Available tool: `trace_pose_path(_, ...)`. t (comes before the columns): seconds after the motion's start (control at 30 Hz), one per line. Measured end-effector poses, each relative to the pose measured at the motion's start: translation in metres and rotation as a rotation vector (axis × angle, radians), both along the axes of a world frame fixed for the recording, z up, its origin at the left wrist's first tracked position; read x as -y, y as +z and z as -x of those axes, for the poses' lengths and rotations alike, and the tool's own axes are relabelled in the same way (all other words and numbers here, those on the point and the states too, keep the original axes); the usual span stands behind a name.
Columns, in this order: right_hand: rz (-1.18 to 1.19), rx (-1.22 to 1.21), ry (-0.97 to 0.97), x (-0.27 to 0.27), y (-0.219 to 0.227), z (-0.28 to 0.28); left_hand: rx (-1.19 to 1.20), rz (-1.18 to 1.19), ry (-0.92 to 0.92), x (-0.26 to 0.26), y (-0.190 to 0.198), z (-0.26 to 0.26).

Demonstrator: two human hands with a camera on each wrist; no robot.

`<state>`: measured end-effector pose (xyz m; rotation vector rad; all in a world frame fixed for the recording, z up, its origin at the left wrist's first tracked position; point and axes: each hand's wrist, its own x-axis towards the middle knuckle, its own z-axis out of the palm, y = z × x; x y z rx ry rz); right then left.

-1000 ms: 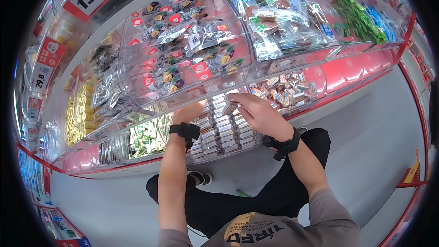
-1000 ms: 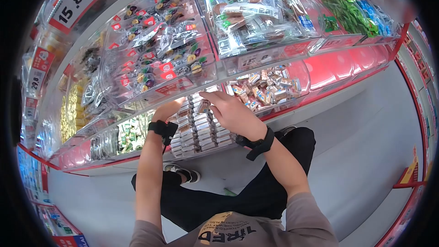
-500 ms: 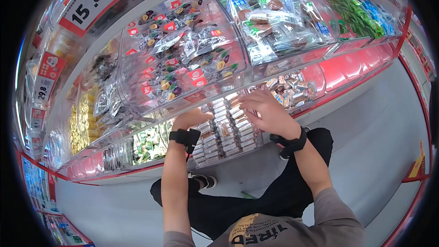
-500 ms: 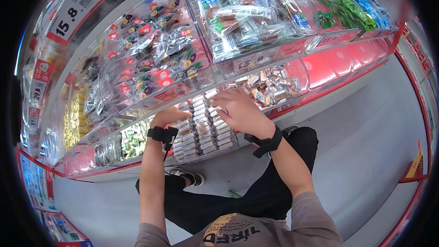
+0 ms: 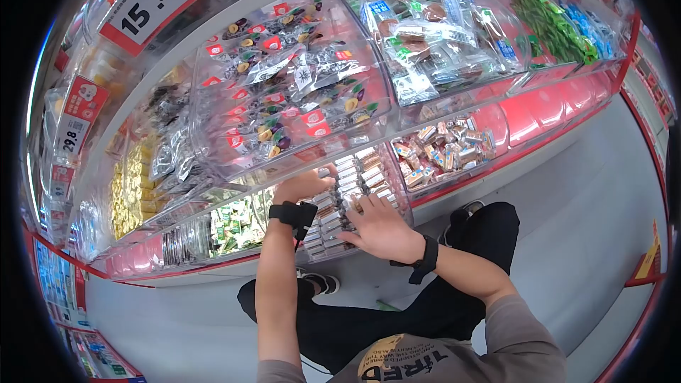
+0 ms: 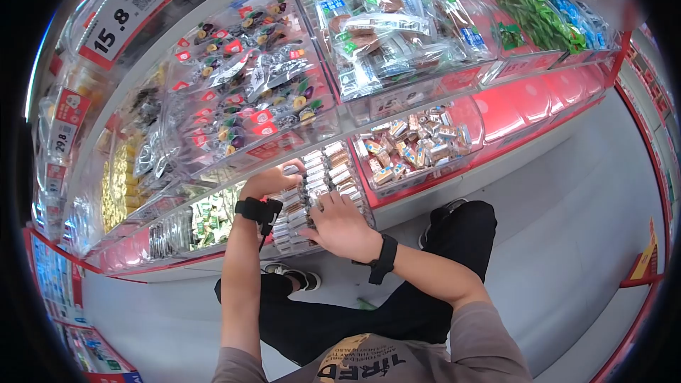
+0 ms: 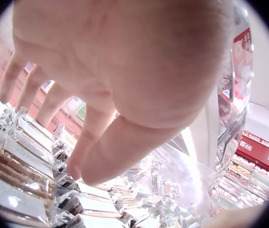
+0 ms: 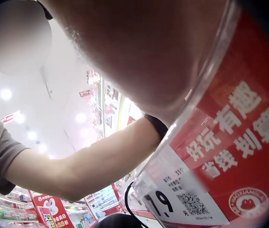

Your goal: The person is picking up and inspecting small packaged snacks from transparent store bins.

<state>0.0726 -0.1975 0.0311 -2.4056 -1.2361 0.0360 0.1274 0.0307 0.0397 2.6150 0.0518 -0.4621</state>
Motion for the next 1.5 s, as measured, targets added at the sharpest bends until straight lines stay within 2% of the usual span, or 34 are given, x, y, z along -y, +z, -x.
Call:
trace_pose_path(0.07,0.015,-0.047,-0.009,-0.002,0.003,-0.005,-0.014,-0.035,-0.002,-0.006,-0.006,-0.003)
trace_pose_path(0.1,-0.069,0.056,-0.042,-0.002,0.004,-0.006,-0.022,-0.051,-0.004,-0.007,-0.008,-0.005)
trace_pose_path(0.17,-0.235,0.261,-0.108,-0.002,0.002,-0.009,0.122,-0.086,-0.05,-0.009,-0.011,-0.003)
trace_pose_path(0.2,-0.228,0.266,-0.118,-0.001,0.001,-0.01,0.193,-0.104,-0.073,-0.01,-0.014,-0.001)
trace_pose_path(0.27,-0.217,0.276,-0.14,0.0,-0.002,-0.011,0.172,-0.169,-0.06,-0.018,-0.033,-0.006)
trace_pose_path(0.3,-0.198,0.237,-0.108,0.002,-0.004,-0.012,0.162,-0.202,-0.055,-0.016,-0.03,-0.006)
trace_pose_path(0.4,-0.156,0.147,-0.037,0.007,-0.013,-0.015,0.074,0.009,-0.118,-0.011,-0.018,-0.001)
trace_pose_path(0.5,-0.159,0.137,-0.024,0.006,-0.022,-0.017,-0.074,0.08,-0.103,-0.01,-0.012,-0.003)
trace_pose_path(0.97,-0.09,0.037,-0.063,0.004,-0.018,-0.016,-0.022,0.044,-0.012,-0.002,-0.015,0.0)
trace_pose_path(1.03,-0.066,0.064,-0.068,0.004,-0.016,-0.016,-0.021,0.056,0.04,0.004,-0.006,0.002)
trace_pose_path(1.07,-0.048,0.074,-0.067,0.004,-0.017,-0.016,0.049,0.07,-0.009,0.003,0.0,0.004)
trace_pose_path(1.13,-0.098,0.083,-0.058,0.005,-0.021,-0.016,0.084,0.082,0.02,0.008,0.009,0.005)
trace_pose_path(1.27,-0.137,0.081,-0.061,0.002,-0.027,-0.018,0.168,0.301,0.099,-0.001,-0.003,0.001)
trace_pose_path(1.37,-0.094,0.085,-0.075,0.003,-0.025,-0.017,0.229,0.091,0.16,-0.012,-0.011,-0.008)
trace_pose_path(1.5,-0.112,0.079,-0.067,0.003,-0.029,-0.018,0.306,-0.144,0.279,-0.045,-0.056,-0.019)
